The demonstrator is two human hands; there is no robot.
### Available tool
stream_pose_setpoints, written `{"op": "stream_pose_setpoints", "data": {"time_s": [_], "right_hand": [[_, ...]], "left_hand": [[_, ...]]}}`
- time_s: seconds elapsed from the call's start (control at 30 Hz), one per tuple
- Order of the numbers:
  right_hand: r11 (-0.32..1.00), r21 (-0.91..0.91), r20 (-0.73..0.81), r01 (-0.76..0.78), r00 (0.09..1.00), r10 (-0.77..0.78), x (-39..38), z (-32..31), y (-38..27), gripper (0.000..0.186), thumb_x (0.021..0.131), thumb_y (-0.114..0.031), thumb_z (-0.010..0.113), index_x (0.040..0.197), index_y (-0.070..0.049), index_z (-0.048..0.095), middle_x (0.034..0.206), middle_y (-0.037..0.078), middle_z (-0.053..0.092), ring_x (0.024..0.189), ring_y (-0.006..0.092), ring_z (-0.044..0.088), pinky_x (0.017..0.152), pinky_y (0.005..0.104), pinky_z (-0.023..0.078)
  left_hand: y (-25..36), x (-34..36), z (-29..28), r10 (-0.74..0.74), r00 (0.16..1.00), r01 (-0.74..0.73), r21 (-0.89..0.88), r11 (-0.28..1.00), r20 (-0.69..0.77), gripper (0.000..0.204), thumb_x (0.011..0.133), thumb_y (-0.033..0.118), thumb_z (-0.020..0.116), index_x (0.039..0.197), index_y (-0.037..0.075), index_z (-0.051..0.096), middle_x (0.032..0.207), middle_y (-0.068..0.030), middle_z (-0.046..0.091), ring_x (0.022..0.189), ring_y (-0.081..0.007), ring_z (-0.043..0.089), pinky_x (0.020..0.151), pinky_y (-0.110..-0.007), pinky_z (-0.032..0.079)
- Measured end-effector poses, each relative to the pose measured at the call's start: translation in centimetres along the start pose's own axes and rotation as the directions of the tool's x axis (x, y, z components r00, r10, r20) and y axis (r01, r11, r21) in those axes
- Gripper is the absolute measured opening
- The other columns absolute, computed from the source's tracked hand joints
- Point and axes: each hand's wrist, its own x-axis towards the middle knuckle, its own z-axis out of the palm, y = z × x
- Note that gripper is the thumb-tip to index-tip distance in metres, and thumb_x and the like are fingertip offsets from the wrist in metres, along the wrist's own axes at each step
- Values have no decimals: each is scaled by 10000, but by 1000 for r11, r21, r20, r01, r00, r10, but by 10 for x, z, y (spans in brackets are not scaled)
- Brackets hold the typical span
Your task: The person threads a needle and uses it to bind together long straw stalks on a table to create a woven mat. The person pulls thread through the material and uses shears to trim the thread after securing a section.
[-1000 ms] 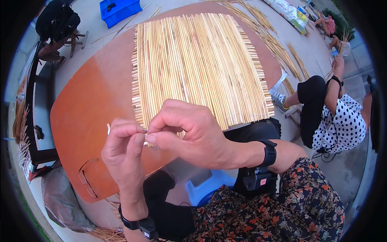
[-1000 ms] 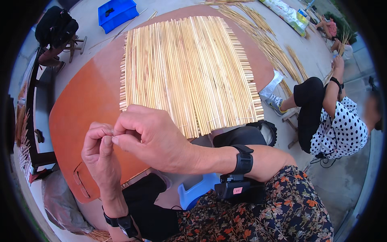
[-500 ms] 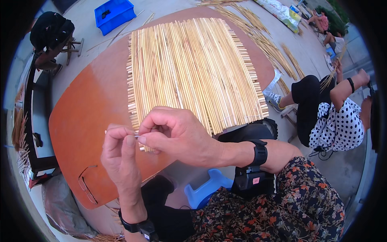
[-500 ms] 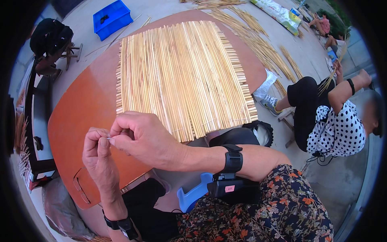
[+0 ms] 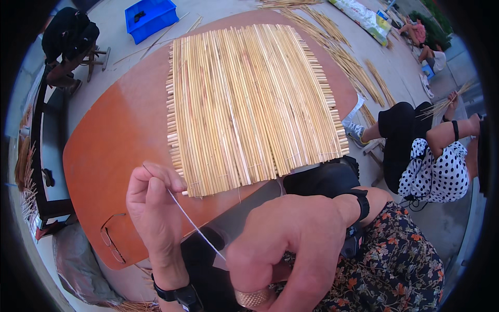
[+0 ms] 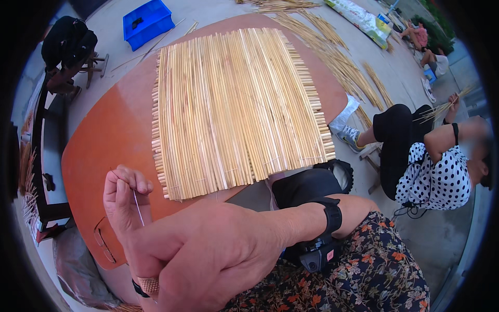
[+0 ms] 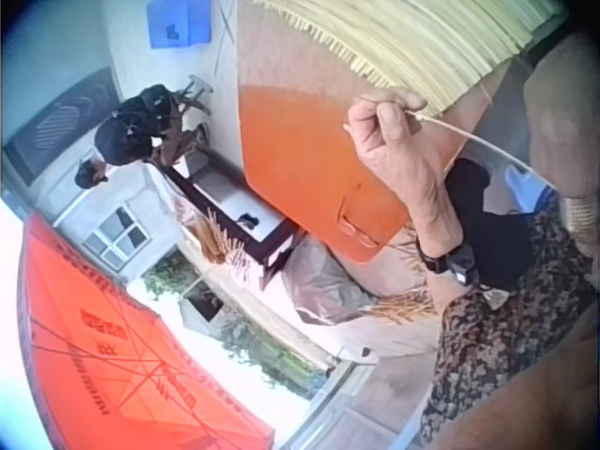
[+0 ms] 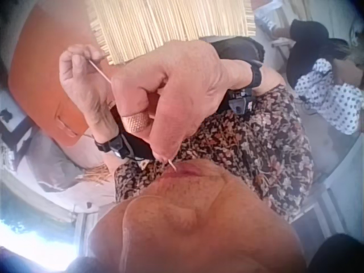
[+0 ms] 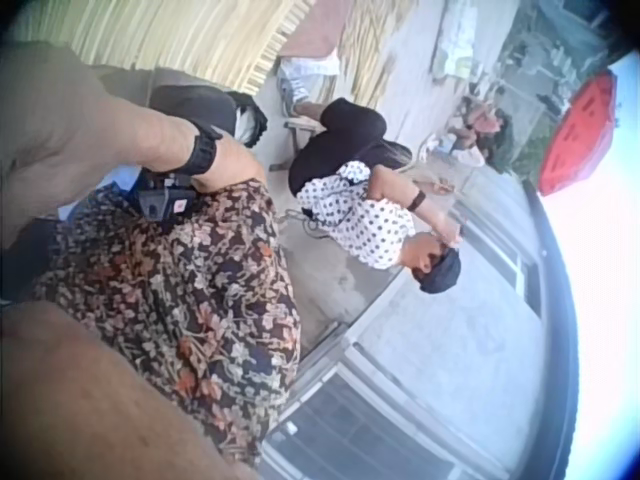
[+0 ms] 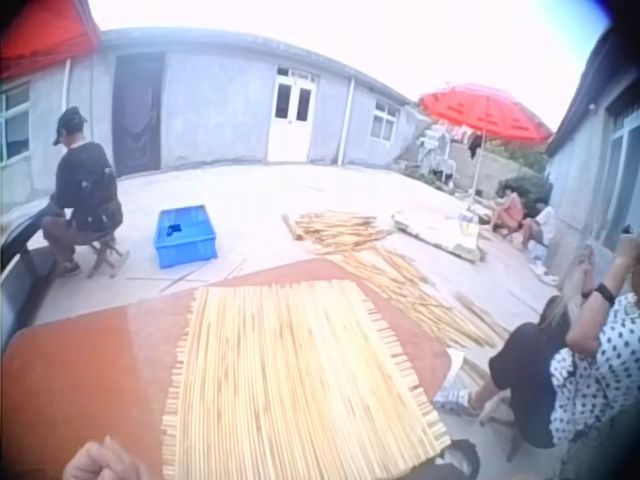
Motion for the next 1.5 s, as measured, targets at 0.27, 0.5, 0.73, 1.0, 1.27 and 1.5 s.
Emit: {"op": "stream_pose_setpoints", "data": {"time_s": [0.27, 0.5, 0.73, 1.0, 1.27, 1.5], "right_hand": [[849, 80, 164, -522, 847, 505, -5, -22, -32, 103, 838, -59, 674, 789, 31, 664, 710, 106, 639, 514, 179, 542, 440, 288, 377], [917, 20, 218, -399, 897, 385, -3, -27, -25, 125, 851, -73, 650, 781, 29, 661, 728, 109, 634, 543, 179, 555, 467, 292, 397], [939, -38, 246, -342, 907, 341, -1, -28, -26, 150, 865, -87, 626, 773, 28, 657, 747, 111, 629, 572, 180, 567, 493, 296, 418], [968, -128, 255, -216, 936, 243, -2, -31, -26, 182, 880, -103, 599, 764, 26, 654, 768, 114, 623, 605, 181, 581, 523, 300, 441], [965, -260, 268, -40, 957, 112, 1, -33, -25, 215, 895, -119, 571, 754, 24, 650, 789, 117, 618, 638, 182, 595, 554, 304, 465], [861, -407, -183, -305, 951, 250, 2, -13, -19, 41, 881, 18, 613, 867, 40, 643, 683, 96, 584, 493, 141, 511, 448, 257, 398]], "left_hand": [[7, -2, 8, -41, 993, 45, -36, 998, 111, 204, 934, 154, 617, 843, 10, 505, 793, -54, 461, 600, -147, 561, 543, -301, 521], [4, -2, 8, -22, 994, 19, 28, 999, 108, 235, 941, 218, 619, 861, 69, 455, 819, -24, 411, 578, -99, 486, 492, -219, 448], [3, -2, 4, -16, 993, 12, 34, 999, 121, 227, 946, 228, 609, 880, 65, 464, 818, -23, 404, 579, -98, 481, 493, -220, 437], [4, -4, 3, -4, 996, 0, 44, 999, 89, 211, 949, 212, 598, 888, 58, 467, 825, -30, 410, 561, -97, 478, 464, -202, 416], [8, -5, -3, 11, 999, -15, 132, 991, 34, 166, 977, 177, 539, 909, 39, 478, 835, -42, 433, 499, -74, 443, 430, -182, 399], [7, -6, -6, 44, 993, -31, 120, 992, -110, 118, 992, 129, 498, 942, 23, 514, 913, -57, 503, 500, -54, 437, 424, -166, 386]]}}
